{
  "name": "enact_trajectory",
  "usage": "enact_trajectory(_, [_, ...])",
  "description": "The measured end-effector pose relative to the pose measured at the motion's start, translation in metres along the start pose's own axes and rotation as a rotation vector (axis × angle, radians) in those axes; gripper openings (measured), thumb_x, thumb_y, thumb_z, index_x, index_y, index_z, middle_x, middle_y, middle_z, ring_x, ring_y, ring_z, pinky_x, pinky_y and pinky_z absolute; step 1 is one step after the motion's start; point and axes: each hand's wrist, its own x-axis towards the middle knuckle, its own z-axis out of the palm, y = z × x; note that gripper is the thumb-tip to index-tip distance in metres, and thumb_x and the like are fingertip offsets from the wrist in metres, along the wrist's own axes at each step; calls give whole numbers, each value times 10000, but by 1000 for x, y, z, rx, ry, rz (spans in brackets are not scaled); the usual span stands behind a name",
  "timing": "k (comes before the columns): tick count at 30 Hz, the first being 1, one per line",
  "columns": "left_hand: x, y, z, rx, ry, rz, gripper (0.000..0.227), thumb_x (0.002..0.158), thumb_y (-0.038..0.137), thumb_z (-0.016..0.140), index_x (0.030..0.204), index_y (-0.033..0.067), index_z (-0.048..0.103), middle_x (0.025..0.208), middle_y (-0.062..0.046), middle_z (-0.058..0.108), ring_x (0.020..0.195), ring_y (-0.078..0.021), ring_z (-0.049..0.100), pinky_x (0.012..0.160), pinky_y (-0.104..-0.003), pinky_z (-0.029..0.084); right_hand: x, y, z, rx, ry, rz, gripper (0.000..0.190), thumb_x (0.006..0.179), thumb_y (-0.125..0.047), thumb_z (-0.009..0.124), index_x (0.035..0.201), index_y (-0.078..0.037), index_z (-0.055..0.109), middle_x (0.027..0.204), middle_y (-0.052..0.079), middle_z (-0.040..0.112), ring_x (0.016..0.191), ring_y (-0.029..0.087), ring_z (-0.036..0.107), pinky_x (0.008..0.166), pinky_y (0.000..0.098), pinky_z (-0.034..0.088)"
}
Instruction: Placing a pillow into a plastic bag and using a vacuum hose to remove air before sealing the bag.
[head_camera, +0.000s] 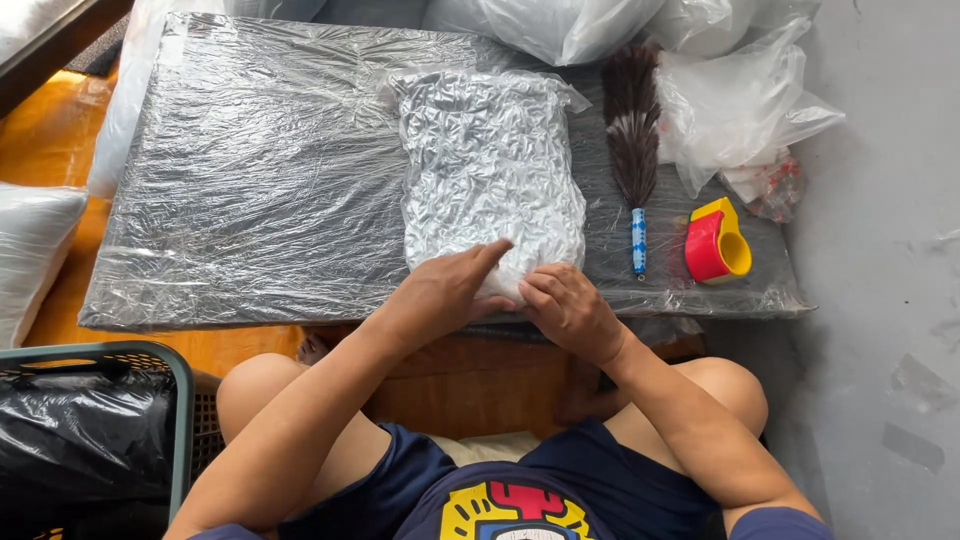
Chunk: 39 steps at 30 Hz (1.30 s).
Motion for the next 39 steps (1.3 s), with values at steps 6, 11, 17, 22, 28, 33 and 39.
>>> enact_trajectory(6, [1,5,25,570,721,358,224,999,185,639,1185,78,705,1164,-153,685,1222,-362,657,1097,-574,454,16,10,-12,127,29,227,324,907,-163,765,1194,-24,704,994,105,681,863,307,695,708,439,592])
enact_trajectory(11, [7,-27,57,728,592,253,614,1028,369,459,1486,-41,449,1491,-281,488,1413,-452,462,1163,-623,344,43,8,-24,263,82,367,288,899,-146,797,1134,-3,714,943,102,683,826,297,696,688,409,589])
enact_trajectory(17, [19,-69,74,837,568,295,432,1036,166,464,1435,22,545,1190,-186,665,1033,-358,694,958,-485,548,43,-1,-13,266,67,439,292,897,-151,809,1103,33,715,931,151,670,832,340,695,707,445,590])
enact_trajectory(22, [26,-89,70,761,431,374,429,974,82,472,1380,-28,560,1022,-175,654,778,-306,650,806,-421,552,39,-27,-1,-206,-18,262,554,1044,-305,595,1373,136,531,1330,281,535,1255,448,572,1035,524,485])
enact_trajectory(28, [53,-94,56,525,-10,242,659,759,332,832,1273,-3,589,965,-149,713,822,-330,730,738,-414,599,23,0,24,-507,-238,42,624,994,-266,608,1554,-82,403,1503,225,462,1372,461,498,1084,646,414])
enact_trajectory(33, [73,-102,42,260,-138,100,590,661,547,844,1002,92,688,782,-93,744,702,-362,730,630,-489,584,22,24,38,-464,-252,78,896,827,-505,804,1519,-70,438,1376,203,566,1194,456,618,883,569,534])
enact_trajectory(39, [106,-137,41,-66,-333,-98,688,589,686,856,983,127,780,760,-161,745,818,-416,731,799,-488,601,35,72,39,-269,-486,73,981,728,-657,774,1399,8,506,1167,153,636,809,282,667,643,389,547])
